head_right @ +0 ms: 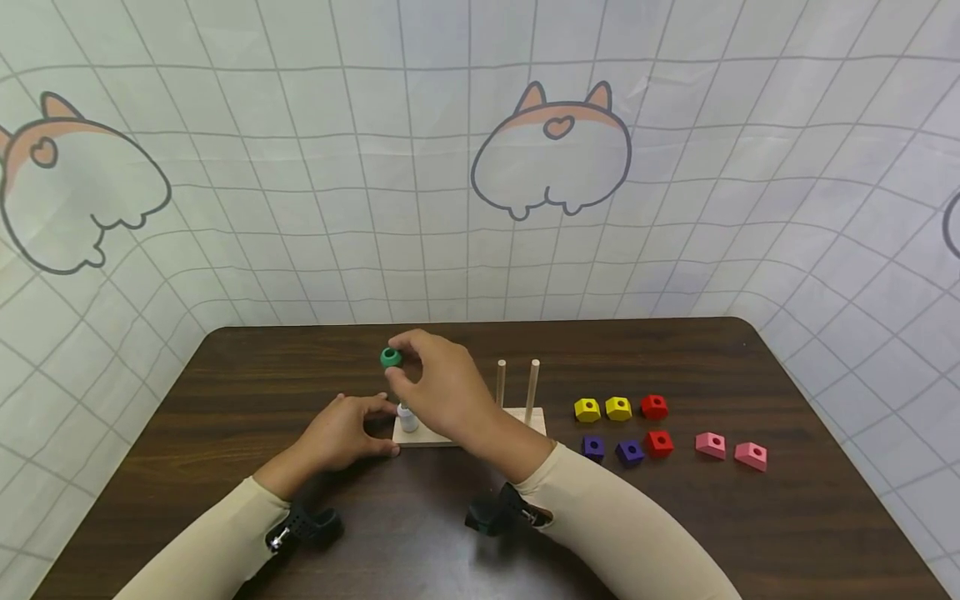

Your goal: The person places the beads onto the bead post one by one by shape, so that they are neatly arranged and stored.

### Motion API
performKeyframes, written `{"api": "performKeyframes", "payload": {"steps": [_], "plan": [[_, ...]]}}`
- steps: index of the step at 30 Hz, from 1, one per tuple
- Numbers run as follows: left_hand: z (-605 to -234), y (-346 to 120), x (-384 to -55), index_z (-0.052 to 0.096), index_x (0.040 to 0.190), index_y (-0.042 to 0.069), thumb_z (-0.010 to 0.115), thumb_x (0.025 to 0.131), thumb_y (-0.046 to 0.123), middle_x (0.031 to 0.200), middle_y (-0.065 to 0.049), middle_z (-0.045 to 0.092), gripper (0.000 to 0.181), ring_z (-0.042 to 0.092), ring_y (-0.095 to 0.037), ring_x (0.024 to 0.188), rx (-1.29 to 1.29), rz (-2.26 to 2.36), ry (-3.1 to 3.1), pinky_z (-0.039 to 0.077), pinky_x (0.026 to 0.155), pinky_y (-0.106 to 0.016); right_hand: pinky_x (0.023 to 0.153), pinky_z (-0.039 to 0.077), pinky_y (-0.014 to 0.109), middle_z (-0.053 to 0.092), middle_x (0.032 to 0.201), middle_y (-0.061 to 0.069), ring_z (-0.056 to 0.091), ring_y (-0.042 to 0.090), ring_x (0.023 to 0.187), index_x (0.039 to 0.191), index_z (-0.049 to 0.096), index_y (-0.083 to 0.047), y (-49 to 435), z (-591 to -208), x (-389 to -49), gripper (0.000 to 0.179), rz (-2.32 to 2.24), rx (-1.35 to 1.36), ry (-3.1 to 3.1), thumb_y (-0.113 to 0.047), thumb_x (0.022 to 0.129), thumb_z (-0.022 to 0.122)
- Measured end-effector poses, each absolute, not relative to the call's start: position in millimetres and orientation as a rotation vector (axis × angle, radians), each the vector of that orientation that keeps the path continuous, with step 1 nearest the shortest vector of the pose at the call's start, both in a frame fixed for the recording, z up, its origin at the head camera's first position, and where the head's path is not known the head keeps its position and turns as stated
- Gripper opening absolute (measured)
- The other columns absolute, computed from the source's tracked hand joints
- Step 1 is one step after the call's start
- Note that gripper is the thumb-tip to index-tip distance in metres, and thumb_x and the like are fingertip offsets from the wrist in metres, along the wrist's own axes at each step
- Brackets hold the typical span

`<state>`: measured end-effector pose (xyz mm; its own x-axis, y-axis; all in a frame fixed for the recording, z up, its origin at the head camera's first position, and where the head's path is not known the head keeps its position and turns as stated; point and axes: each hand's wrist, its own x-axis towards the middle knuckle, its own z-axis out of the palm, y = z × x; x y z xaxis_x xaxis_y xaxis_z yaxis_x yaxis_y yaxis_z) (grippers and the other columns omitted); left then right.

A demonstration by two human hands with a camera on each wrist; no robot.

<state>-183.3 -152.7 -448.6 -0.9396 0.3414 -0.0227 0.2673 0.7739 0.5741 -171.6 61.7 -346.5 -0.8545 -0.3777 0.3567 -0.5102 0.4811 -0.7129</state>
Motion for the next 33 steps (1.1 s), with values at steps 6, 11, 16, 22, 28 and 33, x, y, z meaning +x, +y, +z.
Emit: {"api": "performKeyframes", "payload": {"steps": [6,11,16,22,28,33], "plan": [[-449,-153,-184,0.075,0.123,0.018,0.093,0.075,0.03,0.134,-0.007,0.067,0.052,0.053,-0.028,0.136,0.482,0.879,2.845,0.012,0.116,-0.072,0.084,0.058,0.033,0.072,0.111,-0.002,0.071,0.013,0.097,0.125,0.067,-0.01,58,-357,-170,0.032,1.32,0.695,-2.544,-0.017,0.095,0.076],[-450,-153,-184,0.074,0.124,0.019,0.093,0.076,0.031,0.136,-0.007,0.066,0.053,0.053,-0.027,0.136,0.484,0.874,2.845,0.012,0.117,-0.071,0.083,0.057,0.037,0.071,0.111,0.0,0.071,0.019,0.099,0.124,0.067,-0.01,58,-367,-169,0.032,1.348,0.69,-2.535,-0.017,0.094,0.077],[-450,-153,-184,0.074,0.124,0.018,0.093,0.076,0.03,0.135,-0.007,0.066,0.053,0.053,-0.028,0.136,0.496,0.883,2.848,0.012,0.116,-0.071,0.084,0.056,0.041,0.071,0.108,0.001,0.071,0.022,0.098,0.121,0.069,-0.008,57,-376,-170,0.031,1.295,0.731,-2.492,-0.015,0.092,0.078],[-450,-154,-184,0.074,0.124,0.017,0.093,0.076,0.031,0.134,-0.006,0.067,0.053,0.053,-0.028,0.136,0.493,0.884,2.845,0.012,0.116,-0.071,0.068,0.051,0.028,0.068,0.105,-0.001,0.064,0.014,0.089,0.117,0.07,-0.008,56,-390,-172,0.029,1.234,0.754,-2.417,-0.013,0.09,0.08],[-449,-154,-184,0.074,0.124,0.017,0.092,0.077,0.031,0.135,-0.009,0.066,0.052,0.054,-0.029,0.134,0.483,0.873,2.844,0.012,0.117,-0.07,0.068,0.052,0.028,0.069,0.104,-0.002,0.066,0.016,0.089,0.122,0.068,-0.008,56,-398,-172,0.036,1.279,0.746,-2.406,-0.012,0.089,0.081],[-449,-154,-184,0.074,0.123,0.017,0.093,0.076,0.031,0.136,-0.012,0.065,0.052,0.055,-0.03,0.133,0.485,0.877,2.842,0.012,0.117,-0.07,0.076,0.059,0.041,0.072,0.109,0.002,0.071,0.019,0.097,0.147,0.048,-0.005,55,-400,-172,0.065,1.438,0.712,-2.394,-0.009,0.09,0.079]]}}
